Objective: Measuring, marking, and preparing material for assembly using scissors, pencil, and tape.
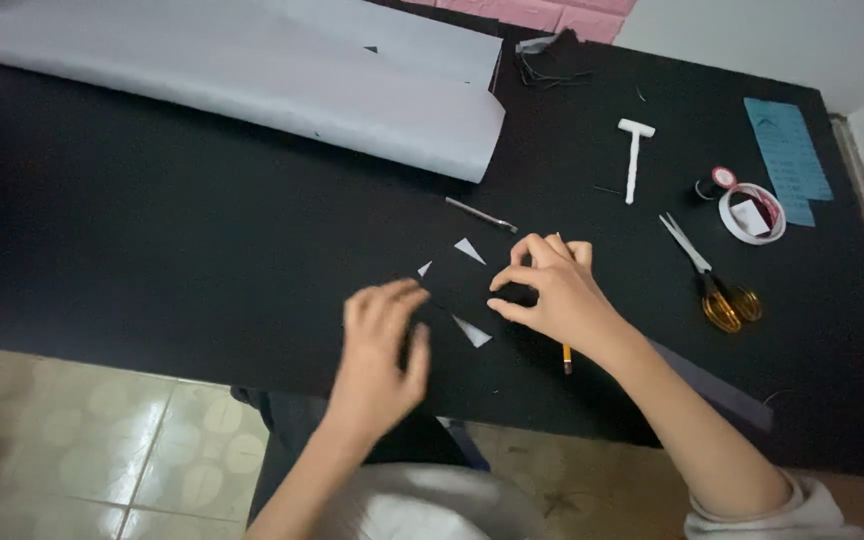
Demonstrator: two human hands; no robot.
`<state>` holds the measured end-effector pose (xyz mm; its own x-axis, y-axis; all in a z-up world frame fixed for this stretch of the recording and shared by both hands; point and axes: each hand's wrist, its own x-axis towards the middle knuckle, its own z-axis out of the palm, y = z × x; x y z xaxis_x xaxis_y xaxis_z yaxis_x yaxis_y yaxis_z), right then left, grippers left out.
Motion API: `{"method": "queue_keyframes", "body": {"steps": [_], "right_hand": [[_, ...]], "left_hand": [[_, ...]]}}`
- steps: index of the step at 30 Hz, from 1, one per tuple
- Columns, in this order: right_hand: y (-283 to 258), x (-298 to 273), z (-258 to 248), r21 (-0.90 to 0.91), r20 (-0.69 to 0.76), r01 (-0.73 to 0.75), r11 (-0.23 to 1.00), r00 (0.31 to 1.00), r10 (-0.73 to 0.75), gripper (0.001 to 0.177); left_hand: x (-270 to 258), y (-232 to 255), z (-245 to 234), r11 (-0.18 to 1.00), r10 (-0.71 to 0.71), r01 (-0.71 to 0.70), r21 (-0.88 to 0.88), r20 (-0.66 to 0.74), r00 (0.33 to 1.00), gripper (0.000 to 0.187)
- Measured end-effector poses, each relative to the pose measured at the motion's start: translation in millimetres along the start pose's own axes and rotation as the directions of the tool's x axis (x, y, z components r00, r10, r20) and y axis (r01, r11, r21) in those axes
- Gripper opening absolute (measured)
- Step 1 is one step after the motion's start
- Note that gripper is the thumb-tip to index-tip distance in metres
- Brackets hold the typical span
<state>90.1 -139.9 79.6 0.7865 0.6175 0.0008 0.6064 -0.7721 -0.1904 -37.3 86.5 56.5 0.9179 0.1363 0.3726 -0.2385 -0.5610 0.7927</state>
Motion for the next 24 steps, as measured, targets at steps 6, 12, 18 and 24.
{"method": "queue_keyframes", "body": {"steps": [6,12,18,24], "right_hand": [[3,4,2,0.044,-0.017,-0.007,0.999,1.000,0.008,0.014],[8,4,3,0.139,-0.035,-0.033,0.990,0.999,0.039,0.024],[77,2,-12,0.384,-0.462,0.081,0.920,0.879,0.116,0.023],[112,-38,-74,0.372,-0.489,-0.171,0.912,0.800,0.349,0.036]], "left_hand": [[-13,-3,34,0.862,0.210,-0.310,0.400,0.275,0.938,0.047],[-6,-1,41,0.820,0.154,-0.319,0.475,0.353,0.923,0.054],[-2,3,46,0.826,0.151,-0.301,0.477,0.327,0.933,0.054],[-5,-7,58,0.772,0.284,-0.341,0.537,0.188,0.940,0.052]]}}
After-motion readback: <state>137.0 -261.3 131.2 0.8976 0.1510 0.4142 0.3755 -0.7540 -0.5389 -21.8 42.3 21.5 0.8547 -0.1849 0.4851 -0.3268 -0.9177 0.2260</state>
